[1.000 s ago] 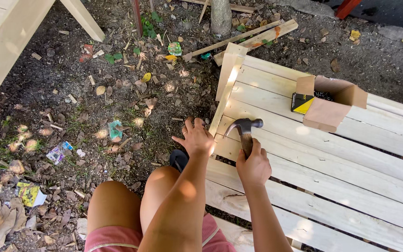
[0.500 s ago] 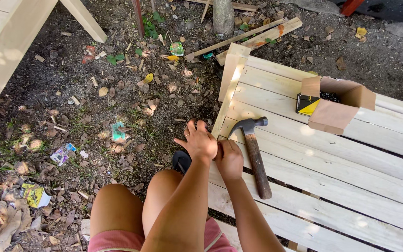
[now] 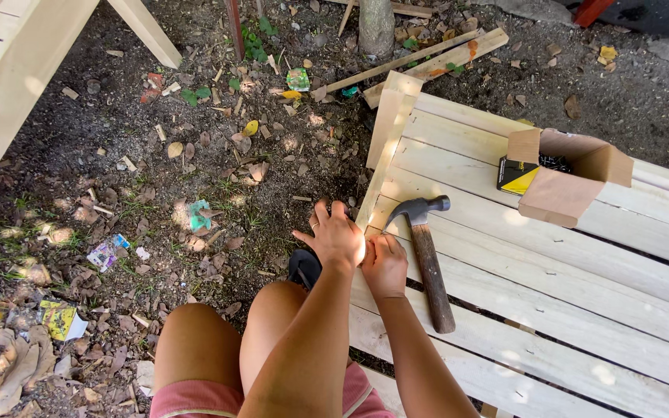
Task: The person kneels beside a wooden slat structure outdoors, takes nails from a cardboard box, positions them on the slats, and hammers them in with a claw hammer, working along the edge of the structure.
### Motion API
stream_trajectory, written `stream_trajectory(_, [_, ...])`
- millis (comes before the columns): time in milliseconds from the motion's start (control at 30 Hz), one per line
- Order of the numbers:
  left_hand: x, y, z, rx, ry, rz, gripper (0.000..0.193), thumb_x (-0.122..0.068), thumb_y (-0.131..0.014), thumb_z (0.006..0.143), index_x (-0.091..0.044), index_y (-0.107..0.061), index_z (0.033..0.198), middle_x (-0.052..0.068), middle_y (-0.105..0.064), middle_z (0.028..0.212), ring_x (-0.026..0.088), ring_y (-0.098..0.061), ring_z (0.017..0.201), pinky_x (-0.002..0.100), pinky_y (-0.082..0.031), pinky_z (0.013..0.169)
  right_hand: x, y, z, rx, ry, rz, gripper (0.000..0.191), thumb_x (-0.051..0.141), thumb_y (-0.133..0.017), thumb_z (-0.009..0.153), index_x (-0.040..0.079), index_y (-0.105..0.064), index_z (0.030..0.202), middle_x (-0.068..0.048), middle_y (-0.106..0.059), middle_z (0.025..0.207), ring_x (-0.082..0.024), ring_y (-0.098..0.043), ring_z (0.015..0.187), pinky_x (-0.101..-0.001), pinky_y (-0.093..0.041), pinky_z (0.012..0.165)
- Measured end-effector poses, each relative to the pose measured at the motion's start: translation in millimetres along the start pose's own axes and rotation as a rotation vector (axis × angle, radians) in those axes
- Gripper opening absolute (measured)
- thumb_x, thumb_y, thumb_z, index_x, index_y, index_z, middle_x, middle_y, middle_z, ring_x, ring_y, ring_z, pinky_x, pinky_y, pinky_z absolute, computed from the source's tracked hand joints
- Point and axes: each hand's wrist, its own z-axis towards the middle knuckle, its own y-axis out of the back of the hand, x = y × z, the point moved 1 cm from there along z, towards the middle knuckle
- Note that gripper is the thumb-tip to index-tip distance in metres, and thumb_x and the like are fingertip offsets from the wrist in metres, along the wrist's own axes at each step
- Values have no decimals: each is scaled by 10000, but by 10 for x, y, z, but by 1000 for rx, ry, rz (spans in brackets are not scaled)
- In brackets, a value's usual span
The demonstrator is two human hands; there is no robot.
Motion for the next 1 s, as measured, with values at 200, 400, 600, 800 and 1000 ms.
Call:
stream_trajectory(200, [25,-24,0,-12,-18,-6,308,-197,-551,912,-227,-597,1215,67,-418,1475,328,-357,1448,801,-64,1152,77,147,2,43,-76,92,68,67,-710,907,53,-679,966,-116,-674,946,-363,-668,828,-442,-552,723])
stream_trajectory(400, [-32,79,-42,38,-7,12,275,-203,-554,925,-214,-599,1196,73,-419,1453,329,-358,1452,798,-59,1166,19,695,27,-62,-84,-205,412,106,-748,815,22,-637,1204,-198,-641,1144,-389,-619,982,-485,-537,846])
stream_trajectory(600, [-80,133,-52,67,-1,32,290,-203,-550,928,-206,-593,1215,82,-367,1520,323,-332,1473,793,-63,1166,-288,708,246,278,-516,-383,549,292,-832,804,-26,-591,1181,-235,-613,1137,-443,-560,1069,-528,-498,896])
stream_trajectory(800, [-100,154,-21,76,-4,20,303,-214,-531,941,-195,-579,1239,102,-328,1564,331,-276,1497,796,-34,1152,-75,1034,9,348,-615,3,345,326,-615,1000,-19,-597,1009,-260,-672,855,-460,-651,806,-531,-517,732])
stream_trajectory(1000, [-64,109,-18,38,1,0,387,-200,-553,911,-211,-564,1298,81,-346,1561,315,-300,1492,799,-41,1160,354,1249,-24,448,-542,52,370,352,-575,1004,-6,-549,917,-267,-650,706,-485,-655,678,-530,-515,617])
